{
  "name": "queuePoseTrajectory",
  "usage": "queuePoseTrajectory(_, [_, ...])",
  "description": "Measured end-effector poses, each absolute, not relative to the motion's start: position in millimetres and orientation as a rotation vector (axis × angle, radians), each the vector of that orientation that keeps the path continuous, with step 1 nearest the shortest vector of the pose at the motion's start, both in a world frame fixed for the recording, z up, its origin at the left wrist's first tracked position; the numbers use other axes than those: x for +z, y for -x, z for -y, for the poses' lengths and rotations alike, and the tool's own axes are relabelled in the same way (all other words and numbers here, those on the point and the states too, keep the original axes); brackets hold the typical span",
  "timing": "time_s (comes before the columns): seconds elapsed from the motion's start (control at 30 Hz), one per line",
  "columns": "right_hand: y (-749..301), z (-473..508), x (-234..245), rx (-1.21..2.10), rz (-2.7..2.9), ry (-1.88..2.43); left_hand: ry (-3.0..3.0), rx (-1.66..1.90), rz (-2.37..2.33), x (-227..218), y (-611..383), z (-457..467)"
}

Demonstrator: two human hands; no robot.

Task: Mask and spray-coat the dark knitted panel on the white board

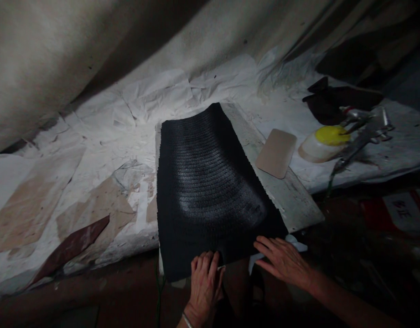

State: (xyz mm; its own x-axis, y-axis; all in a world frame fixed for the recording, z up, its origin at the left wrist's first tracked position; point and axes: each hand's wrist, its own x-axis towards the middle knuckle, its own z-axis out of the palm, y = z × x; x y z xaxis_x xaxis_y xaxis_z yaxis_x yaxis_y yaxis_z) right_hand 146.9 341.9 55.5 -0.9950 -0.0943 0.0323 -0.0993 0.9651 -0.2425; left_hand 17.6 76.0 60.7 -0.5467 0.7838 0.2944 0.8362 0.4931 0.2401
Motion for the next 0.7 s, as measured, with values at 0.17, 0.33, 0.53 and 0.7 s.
queuePoseTrajectory(0.17, [-137.6, -332.4, 68.2, 0.338, 3.153, -0.149, 1.375, -0.498, 2.623, 64.8, -14.3, -73.0])
queuePoseTrajectory(0.33, [-127.0, -319.5, 73.7, 0.271, 3.166, -0.186, 1.430, -0.411, 2.665, 61.0, -5.5, -66.3])
queuePoseTrajectory(0.53, [-124.1, -315.8, 69.8, 0.185, 3.180, -0.192, 1.336, -0.421, 2.698, 56.1, 8.3, -46.4])
queuePoseTrajectory(0.7, [-126.0, -314.0, 69.7, 0.180, 3.172, -0.175, 1.258, -0.281, 2.730, 52.5, 23.9, -18.6])
